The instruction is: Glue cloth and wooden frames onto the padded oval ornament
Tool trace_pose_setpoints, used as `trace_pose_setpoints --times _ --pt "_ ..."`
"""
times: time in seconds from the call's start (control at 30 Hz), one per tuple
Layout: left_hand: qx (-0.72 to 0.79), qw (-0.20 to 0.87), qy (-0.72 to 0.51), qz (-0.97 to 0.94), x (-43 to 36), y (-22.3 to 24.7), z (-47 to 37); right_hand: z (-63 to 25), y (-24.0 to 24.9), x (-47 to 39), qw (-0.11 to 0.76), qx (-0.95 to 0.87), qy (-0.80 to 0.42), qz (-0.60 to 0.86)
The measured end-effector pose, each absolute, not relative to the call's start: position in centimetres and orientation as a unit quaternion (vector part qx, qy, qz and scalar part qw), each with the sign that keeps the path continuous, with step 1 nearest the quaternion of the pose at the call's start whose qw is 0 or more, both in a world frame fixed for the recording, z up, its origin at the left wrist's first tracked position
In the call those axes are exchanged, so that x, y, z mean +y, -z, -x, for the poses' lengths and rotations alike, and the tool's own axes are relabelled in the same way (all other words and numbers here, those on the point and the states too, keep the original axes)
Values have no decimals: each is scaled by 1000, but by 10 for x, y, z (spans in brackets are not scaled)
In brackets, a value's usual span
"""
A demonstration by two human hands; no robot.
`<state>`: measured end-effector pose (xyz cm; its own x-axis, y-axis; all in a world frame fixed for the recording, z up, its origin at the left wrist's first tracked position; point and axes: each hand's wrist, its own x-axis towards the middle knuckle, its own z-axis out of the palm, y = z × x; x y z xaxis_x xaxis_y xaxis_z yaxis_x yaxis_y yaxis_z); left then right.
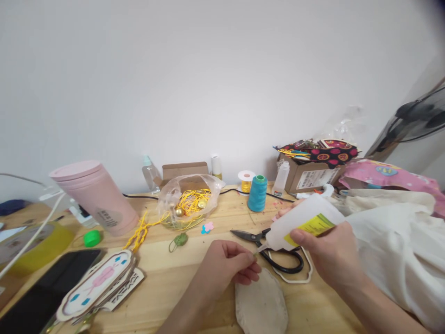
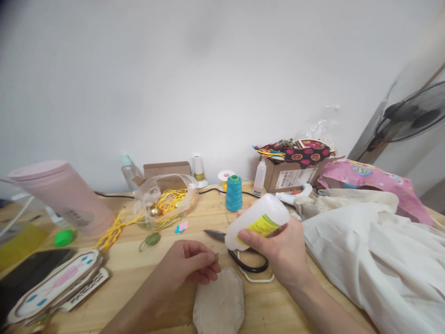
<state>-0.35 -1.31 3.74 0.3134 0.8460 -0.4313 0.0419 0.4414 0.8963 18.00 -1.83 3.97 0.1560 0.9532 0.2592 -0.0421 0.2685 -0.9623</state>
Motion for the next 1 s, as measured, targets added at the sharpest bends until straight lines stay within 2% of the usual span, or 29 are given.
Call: trace_pose_setpoints --times 0.1,0.33,0.53,0.7,0.87,1.0 --pt "509 679 -294 -440 -14 -38 3 -180 -37 -18 628 -487 -434 423" --pt "507 681 -289 -442 -14 -38 4 -174 -48 -26 591 -550 -362 466" --pt "501 683 -291 -446 -14 -37 4 -172 -51 -27 595 -538 -337 493" --pt "499 687 -287 -444 -13 -37 4 -176 -50 -25 591 -546 -342 486" --pt "503 689 -287 -435 -12 -35 5 -180 -42 -21 622 -525 -364 453" --pt "501 690 -284 -439 -13 -35 5 -178 -43 -23 605 -535 -388 444"
